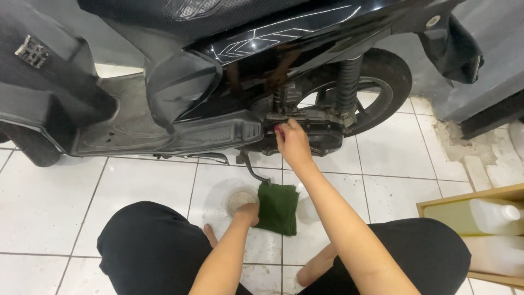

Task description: The person sits on the floor and scrubs the engine casing of a black motorcycle using a small pink scrubber. They repeatedly dip the scrubber into a small container of water and continue cleaning the lower mechanical parts of the vehicle.

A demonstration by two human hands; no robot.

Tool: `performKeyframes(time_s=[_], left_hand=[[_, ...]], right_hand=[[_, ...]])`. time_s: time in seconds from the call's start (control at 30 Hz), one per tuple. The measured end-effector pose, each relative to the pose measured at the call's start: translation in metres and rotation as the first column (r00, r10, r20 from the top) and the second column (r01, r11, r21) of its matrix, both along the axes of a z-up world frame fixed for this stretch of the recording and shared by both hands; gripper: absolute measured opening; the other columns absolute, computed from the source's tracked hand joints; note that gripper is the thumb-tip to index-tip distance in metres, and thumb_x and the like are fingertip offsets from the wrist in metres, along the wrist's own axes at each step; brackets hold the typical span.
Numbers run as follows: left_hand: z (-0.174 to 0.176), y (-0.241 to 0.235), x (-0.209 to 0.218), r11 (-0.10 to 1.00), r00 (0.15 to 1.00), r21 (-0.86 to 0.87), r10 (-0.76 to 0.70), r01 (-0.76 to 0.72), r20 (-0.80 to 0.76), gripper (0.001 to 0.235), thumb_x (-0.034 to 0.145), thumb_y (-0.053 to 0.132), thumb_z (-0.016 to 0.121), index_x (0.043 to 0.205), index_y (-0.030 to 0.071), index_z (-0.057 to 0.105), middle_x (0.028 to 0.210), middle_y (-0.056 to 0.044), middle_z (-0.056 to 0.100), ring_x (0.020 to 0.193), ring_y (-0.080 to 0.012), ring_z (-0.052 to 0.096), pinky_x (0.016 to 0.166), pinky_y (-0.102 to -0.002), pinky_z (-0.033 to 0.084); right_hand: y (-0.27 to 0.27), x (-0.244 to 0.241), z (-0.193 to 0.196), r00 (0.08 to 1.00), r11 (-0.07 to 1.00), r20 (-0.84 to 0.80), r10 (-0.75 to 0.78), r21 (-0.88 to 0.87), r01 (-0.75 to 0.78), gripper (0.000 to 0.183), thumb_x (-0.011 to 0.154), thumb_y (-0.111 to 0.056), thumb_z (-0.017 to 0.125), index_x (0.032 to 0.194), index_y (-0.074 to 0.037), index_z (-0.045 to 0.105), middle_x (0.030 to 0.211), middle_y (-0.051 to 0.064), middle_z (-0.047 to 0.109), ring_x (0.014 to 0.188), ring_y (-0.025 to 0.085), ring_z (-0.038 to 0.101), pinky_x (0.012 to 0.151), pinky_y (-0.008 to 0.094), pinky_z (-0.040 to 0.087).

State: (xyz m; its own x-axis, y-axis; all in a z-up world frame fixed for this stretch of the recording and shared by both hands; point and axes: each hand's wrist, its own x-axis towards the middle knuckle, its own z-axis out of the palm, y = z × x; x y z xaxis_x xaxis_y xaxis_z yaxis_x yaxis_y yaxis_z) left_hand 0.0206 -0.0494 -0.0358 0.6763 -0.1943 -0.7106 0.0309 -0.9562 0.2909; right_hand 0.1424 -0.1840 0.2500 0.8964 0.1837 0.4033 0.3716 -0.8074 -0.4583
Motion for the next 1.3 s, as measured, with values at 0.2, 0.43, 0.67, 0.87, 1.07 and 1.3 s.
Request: performKeyframes(time_s=[0.2, 0.43, 0.67, 0.87, 1.07, 1.3], left_hand=[[-0.008, 0.003, 0.001, 0.999, 0.998, -0.035, 0.023, -0.021, 0.053, 0.011, 0.094, 0.01, 0.061, 0.09, 0.013, 0.071, 0.072, -0.006, 0.065, 0.064, -0.0187, 0.064, 0.061, -0.032, 0.051], [0.01, 0.004, -0.001, 0.992, 0.995, -0.119, 0.05, -0.039, 0.091, 0.014, 0.095, 0.01, 0.061, 0.096, 0.007, 0.075, 0.08, -0.01, 0.071, 0.075, -0.0234, 0.071, 0.068, -0.034, 0.056], [0.087, 0.006, -0.009, 0.968, 0.987, -0.247, 0.085, -0.049, 0.139, 0.019, 0.097, 0.013, 0.06, 0.101, 0.005, 0.076, 0.093, -0.015, 0.074, 0.093, -0.0314, 0.073, 0.082, -0.04, 0.057], [0.182, -0.009, 0.009, 0.873, 0.914, -0.487, 0.199, -0.002, 0.353, 0.024, 0.099, 0.015, 0.059, 0.113, 0.003, 0.074, 0.11, -0.018, 0.074, 0.109, -0.0347, 0.07, 0.094, -0.045, 0.056], [0.264, -0.014, 0.016, 0.79, 0.581, -0.599, 0.429, 0.13, 0.691, 0.035, 0.097, 0.006, 0.061, 0.131, -0.001, 0.062, 0.13, -0.022, 0.062, 0.125, -0.036, 0.06, 0.105, -0.046, 0.051], [0.243, -0.019, 0.03, 0.937, 0.481, -0.346, 0.283, 0.045, 0.829, 0.072, 0.095, 0.02, 0.065, 0.156, -0.003, 0.036, 0.168, -0.023, 0.025, 0.156, -0.0351, 0.021, 0.123, -0.057, 0.022]], right_hand=[[0.007, 0.003, 0.0, 0.998, 0.999, 0.04, -0.046, -0.001, 0.046, 0.008, 0.092, -0.003, 0.073, 0.097, 0.003, 0.074, 0.09, 0.015, 0.067, 0.082, 0.027, 0.071, 0.071, 0.034, 0.063], [0.002, -0.011, 0.004, 0.999, 1.0, -0.049, -0.005, 0.026, 0.007, 0.01, 0.093, -0.005, 0.073, 0.101, 0.002, 0.074, 0.094, 0.014, 0.067, 0.085, 0.026, 0.072, 0.074, 0.034, 0.063], [0.002, -0.002, -0.002, 0.998, 0.999, 0.063, -0.005, 0.034, 0.002, 0.01, 0.094, -0.005, 0.073, 0.1, 0.002, 0.075, 0.09, 0.013, 0.066, 0.08, 0.026, 0.072, 0.07, 0.033, 0.063], [-0.016, -0.001, -0.008, 0.997, 0.995, 0.055, 0.046, 0.083, -0.05, 0.013, 0.093, -0.008, 0.075, 0.103, 0.0, 0.076, 0.092, 0.011, 0.067, 0.082, 0.025, 0.072, 0.071, 0.032, 0.063], [-0.02, -0.004, -0.016, 0.993, 0.999, 0.118, 0.026, 0.041, -0.031, 0.015, 0.094, -0.01, 0.075, 0.107, -0.003, 0.076, 0.095, 0.008, 0.068, 0.085, 0.022, 0.073, 0.074, 0.031, 0.063], [-0.008, 0.001, -0.006, 0.986, 0.999, 0.161, 0.043, 0.021, -0.047, 0.015, 0.094, -0.008, 0.074, 0.107, -0.001, 0.077, 0.094, 0.01, 0.07, 0.086, 0.025, 0.073, 0.075, 0.031, 0.063]])
